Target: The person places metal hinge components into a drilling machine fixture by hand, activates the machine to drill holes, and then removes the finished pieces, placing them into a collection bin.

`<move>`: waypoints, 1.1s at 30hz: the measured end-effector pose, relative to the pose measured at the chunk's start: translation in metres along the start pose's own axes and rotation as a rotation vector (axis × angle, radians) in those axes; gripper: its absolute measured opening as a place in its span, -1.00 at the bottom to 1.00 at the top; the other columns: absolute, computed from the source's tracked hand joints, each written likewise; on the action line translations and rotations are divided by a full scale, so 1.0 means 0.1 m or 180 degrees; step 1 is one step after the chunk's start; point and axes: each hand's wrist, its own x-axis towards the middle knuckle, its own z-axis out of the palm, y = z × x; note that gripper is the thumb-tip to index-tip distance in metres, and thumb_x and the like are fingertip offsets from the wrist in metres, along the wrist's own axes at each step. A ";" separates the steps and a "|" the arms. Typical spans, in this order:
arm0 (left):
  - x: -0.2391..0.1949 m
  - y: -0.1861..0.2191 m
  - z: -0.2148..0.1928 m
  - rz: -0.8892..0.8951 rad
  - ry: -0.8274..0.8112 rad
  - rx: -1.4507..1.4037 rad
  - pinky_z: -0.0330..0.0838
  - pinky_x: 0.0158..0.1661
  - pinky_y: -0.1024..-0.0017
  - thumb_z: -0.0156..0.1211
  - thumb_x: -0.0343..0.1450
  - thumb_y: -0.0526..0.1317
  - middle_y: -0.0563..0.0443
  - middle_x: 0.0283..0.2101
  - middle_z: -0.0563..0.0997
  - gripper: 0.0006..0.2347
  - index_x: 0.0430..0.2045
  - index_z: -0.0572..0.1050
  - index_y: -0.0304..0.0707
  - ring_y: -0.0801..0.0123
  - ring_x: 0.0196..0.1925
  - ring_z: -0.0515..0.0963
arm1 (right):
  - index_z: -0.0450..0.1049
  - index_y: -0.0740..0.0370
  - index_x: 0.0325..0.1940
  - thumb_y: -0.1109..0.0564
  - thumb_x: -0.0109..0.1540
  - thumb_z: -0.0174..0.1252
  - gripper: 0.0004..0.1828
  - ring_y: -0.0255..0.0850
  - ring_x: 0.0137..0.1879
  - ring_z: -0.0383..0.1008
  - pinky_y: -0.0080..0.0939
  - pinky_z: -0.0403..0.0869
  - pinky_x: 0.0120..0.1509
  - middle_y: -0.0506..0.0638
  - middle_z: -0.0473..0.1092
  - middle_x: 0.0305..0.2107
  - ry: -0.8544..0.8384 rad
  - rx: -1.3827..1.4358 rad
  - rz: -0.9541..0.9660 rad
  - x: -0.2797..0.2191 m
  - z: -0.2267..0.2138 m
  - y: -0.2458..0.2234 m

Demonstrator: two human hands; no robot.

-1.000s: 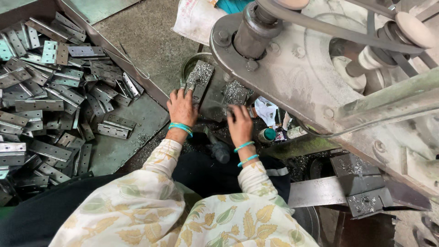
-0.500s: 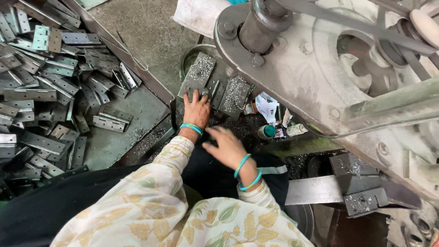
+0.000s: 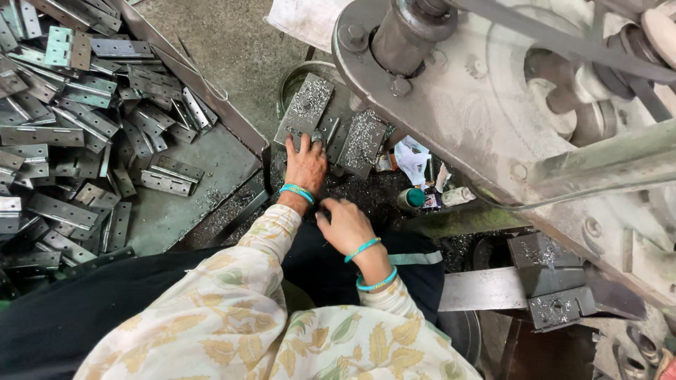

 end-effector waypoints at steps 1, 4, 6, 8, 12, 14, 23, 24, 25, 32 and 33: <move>0.01 0.01 0.01 -0.0006 -0.0012 0.0011 0.02 0.29 -0.37 0.03 0.44 -0.18 0.00 0.12 0.54 -0.73 -0.08 0.61 -0.20 -0.03 0.34 0.26 | 0.56 0.18 -0.01 -0.06 0.26 0.16 -0.66 0.27 0.01 0.53 0.18 0.50 0.11 0.28 0.51 -0.12 -0.0005 -0.0016 -0.0055 0.04 -0.01 0.02; 0.04 0.03 -0.01 -0.0014 -0.0068 0.0043 0.02 0.28 -0.36 0.04 0.42 -0.18 -0.01 0.11 0.54 -0.72 -0.06 0.60 -0.21 -0.03 0.34 0.26 | 0.57 0.15 -0.03 -0.06 0.27 0.15 -0.69 0.24 0.01 0.54 0.14 0.52 0.11 0.27 0.51 -0.13 0.0001 -0.0068 0.0197 -0.02 0.19 0.12; 0.06 0.02 -0.06 -0.0005 -0.0120 0.0069 0.02 0.28 -0.35 0.05 0.41 -0.19 -0.02 0.10 0.54 -0.71 -0.05 0.60 -0.20 -0.04 0.34 0.25 | 0.55 0.18 -0.01 0.01 0.19 0.19 -0.67 0.26 -0.01 0.51 0.16 0.51 0.08 0.31 0.45 -0.11 -0.0172 -0.0223 0.0291 -0.26 0.51 0.15; 0.05 -0.04 -0.09 -0.0007 -0.0080 -0.0047 0.02 0.28 -0.36 0.05 0.42 -0.21 -0.02 0.11 0.54 -0.72 -0.04 0.59 -0.23 -0.02 0.33 0.26 | 0.53 0.20 0.00 0.05 0.15 0.21 -0.64 0.29 -0.03 0.50 0.18 0.51 0.04 0.32 0.42 -0.10 -0.0011 0.0014 0.0357 -0.47 0.76 0.17; -0.03 -0.12 -0.05 0.0033 0.0399 -0.0199 0.02 0.28 -0.33 0.04 0.40 -0.22 0.01 0.14 0.54 -0.71 -0.04 0.60 -0.22 -0.03 0.35 0.26 | 0.53 0.19 0.02 0.02 0.15 0.22 -0.61 0.31 -0.03 0.49 0.20 0.50 0.03 0.32 0.42 -0.11 0.0001 0.0322 0.0438 -0.57 0.80 0.19; 0.07 -0.12 -0.03 0.0017 0.0179 -0.0192 0.01 0.28 -0.37 0.03 0.42 -0.22 0.01 0.15 0.53 -0.73 -0.08 0.60 -0.20 -0.03 0.36 0.25 | 0.53 0.19 0.02 -0.01 0.18 0.22 -0.63 0.32 -0.02 0.49 0.21 0.50 0.05 0.34 0.42 -0.13 -0.0082 0.0083 0.0288 -0.33 0.57 0.20; 0.36 -0.10 0.13 -0.0050 0.0179 -0.0309 -0.04 0.29 -0.40 0.04 0.40 -0.22 0.06 0.17 0.52 -0.67 0.02 0.58 -0.19 -0.01 0.37 0.24 | 0.56 0.15 -0.01 -0.03 0.16 0.20 -0.63 0.30 -0.07 0.51 0.21 0.51 0.02 0.30 0.44 -0.15 0.0030 0.0002 0.0378 -0.42 0.69 0.17; 0.36 -0.12 0.13 -0.0048 0.0211 -0.0321 -0.04 0.29 -0.39 0.04 0.37 -0.22 0.06 0.19 0.52 -0.65 0.03 0.58 -0.20 -0.01 0.36 0.24 | 0.55 0.17 -0.01 0.00 0.10 0.22 -0.59 0.28 -0.08 0.51 0.21 0.51 0.00 0.29 0.43 -0.16 0.0121 0.0023 0.0349 -0.52 0.82 0.15; 0.36 -0.13 0.13 -0.0039 0.0201 -0.0355 -0.04 0.29 -0.40 0.04 0.38 -0.22 0.06 0.19 0.52 -0.66 0.02 0.58 -0.19 -0.02 0.37 0.24 | 0.55 0.16 0.00 -0.02 0.12 0.22 -0.60 0.29 -0.07 0.51 0.21 0.51 0.00 0.29 0.44 -0.15 0.0166 0.0142 0.0434 -0.52 0.86 0.18; 0.51 -0.20 0.16 -0.0023 0.0108 -0.0447 -0.08 0.28 -0.47 0.01 0.43 -0.20 0.08 0.15 0.53 -0.73 -0.09 0.62 -0.15 -0.05 0.41 0.19 | 0.60 0.16 -0.02 -0.16 0.23 0.22 -0.59 0.27 0.03 0.52 0.18 0.51 0.11 0.33 0.49 -0.12 -0.0155 -0.0054 0.0323 -0.09 0.25 0.13; 0.54 -0.18 0.19 -0.0028 0.0061 -0.0494 -0.09 0.27 -0.48 0.01 0.43 -0.20 0.08 0.14 0.53 -0.74 -0.10 0.62 -0.15 -0.06 0.40 0.19 | 0.61 0.16 -0.03 -0.19 0.27 0.20 -0.59 0.25 0.05 0.53 0.16 0.52 0.14 0.33 0.51 -0.12 -0.0205 -0.0169 0.0253 -0.04 0.18 0.14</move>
